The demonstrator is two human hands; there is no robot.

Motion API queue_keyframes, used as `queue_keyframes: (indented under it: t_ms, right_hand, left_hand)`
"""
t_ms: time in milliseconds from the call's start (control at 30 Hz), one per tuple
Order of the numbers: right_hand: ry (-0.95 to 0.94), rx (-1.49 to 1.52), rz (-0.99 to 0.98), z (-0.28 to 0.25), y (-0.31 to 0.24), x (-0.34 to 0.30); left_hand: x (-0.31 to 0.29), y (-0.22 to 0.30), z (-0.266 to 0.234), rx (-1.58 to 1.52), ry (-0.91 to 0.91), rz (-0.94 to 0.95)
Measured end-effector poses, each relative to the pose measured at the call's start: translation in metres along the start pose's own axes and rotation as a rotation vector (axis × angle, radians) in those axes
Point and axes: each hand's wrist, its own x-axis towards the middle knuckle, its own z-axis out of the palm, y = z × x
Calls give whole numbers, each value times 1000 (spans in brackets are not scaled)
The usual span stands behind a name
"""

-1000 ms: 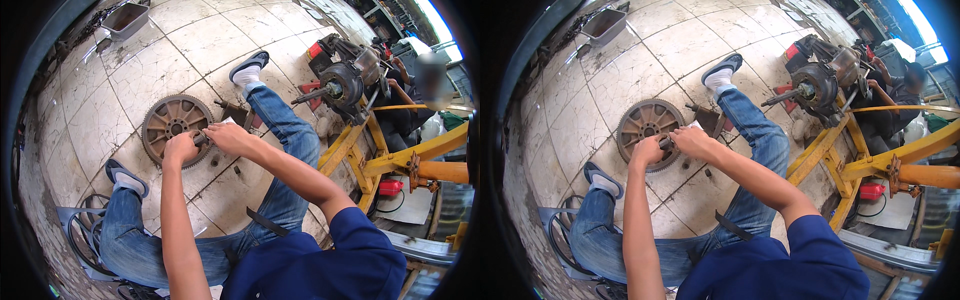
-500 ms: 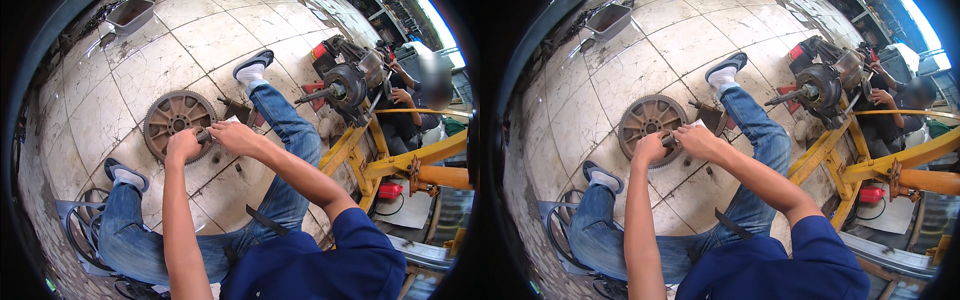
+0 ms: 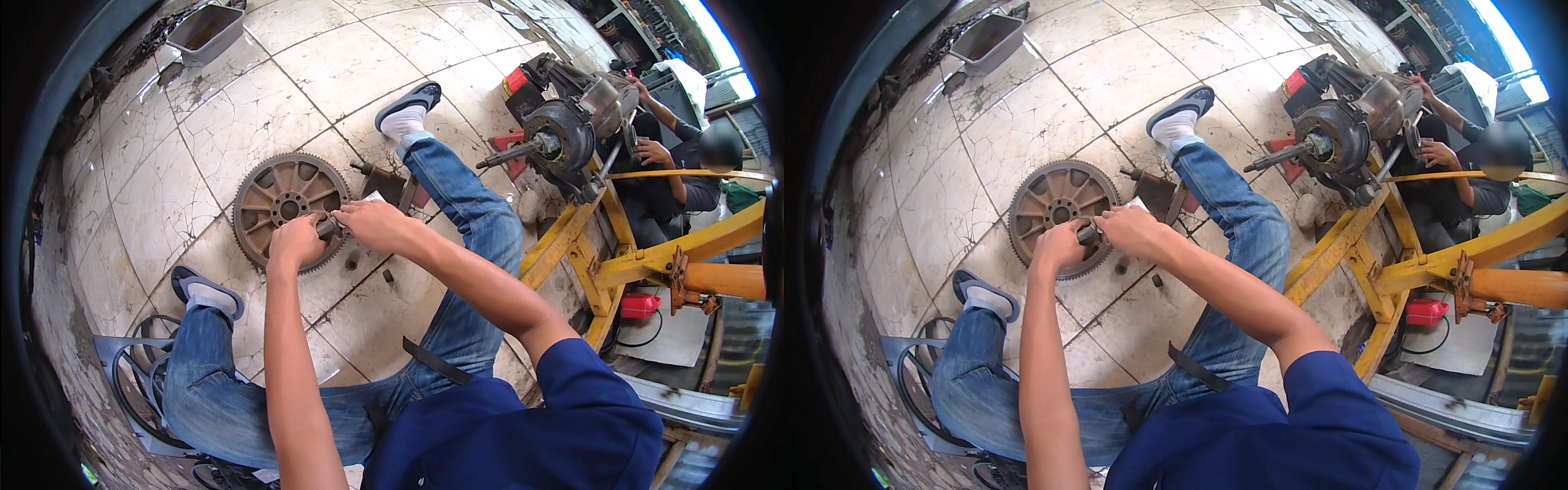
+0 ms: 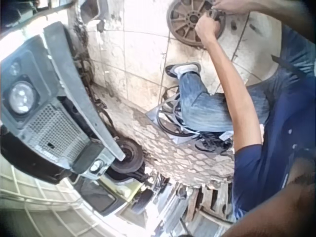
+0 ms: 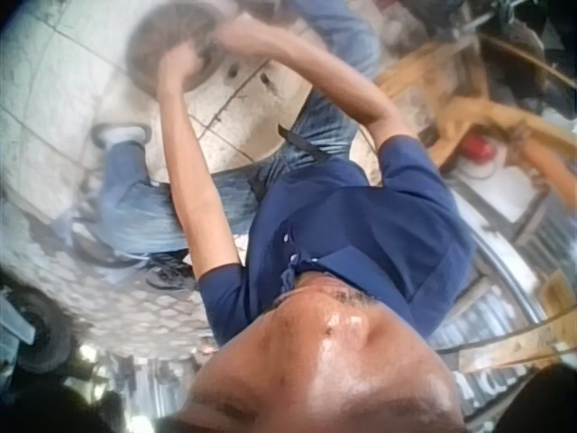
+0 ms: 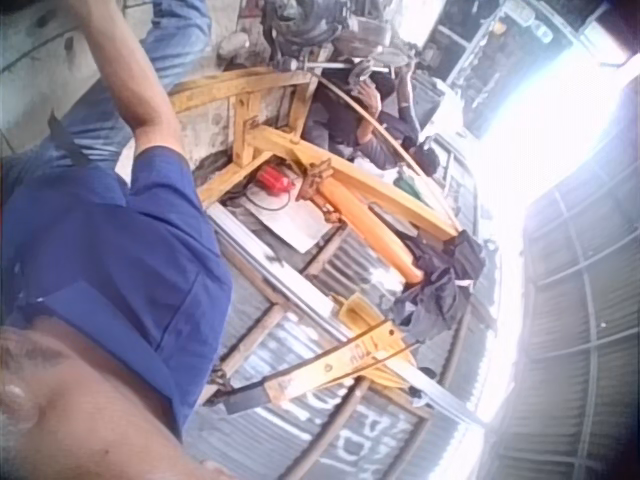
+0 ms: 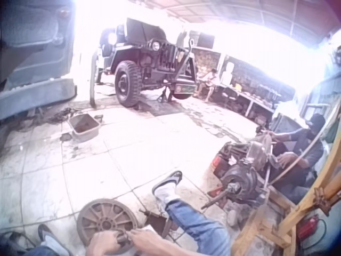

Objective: The person sits on the floor and wipes a small metal gear with a white cloth. The person then places the gear onto a larger circular metal part on the floor and continues to wipe the larger part with the cloth.

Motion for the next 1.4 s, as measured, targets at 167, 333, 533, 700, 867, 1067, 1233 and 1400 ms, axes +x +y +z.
queue_keyframes:
  t_ms: [167,333,533,700,867,1067,1233,1400]
  right_hand:
    - [91,10,-31,-5,-6,-15]
    - [-8,38,5,-10,-8,-7]
    - [61,-38,10,3,-11,-22]
    - [49,-52,36,-5,-16,-21]
    - [-51,-42,35,-14,-17,-21]
    - [68,41,-50,4,7,-12]
    - [118,26,-117,-5,0,-23]
    - [-23,218,-14,-10,9,-4]
  left_hand:
    - [1,1,1,0,-3,-4]
    - [2,0,2,-1,-4,-11]
    - [-2,4,1,39,-4,-1]
    - [0,1,0,42,-26,-31]
    - [0,4,-3,41,-37,-32]
    - [-1,4,2,44,-2,27]
    - [-3,1,2,17,-2,-33]
    - [0,2,3,26,-11,-25]
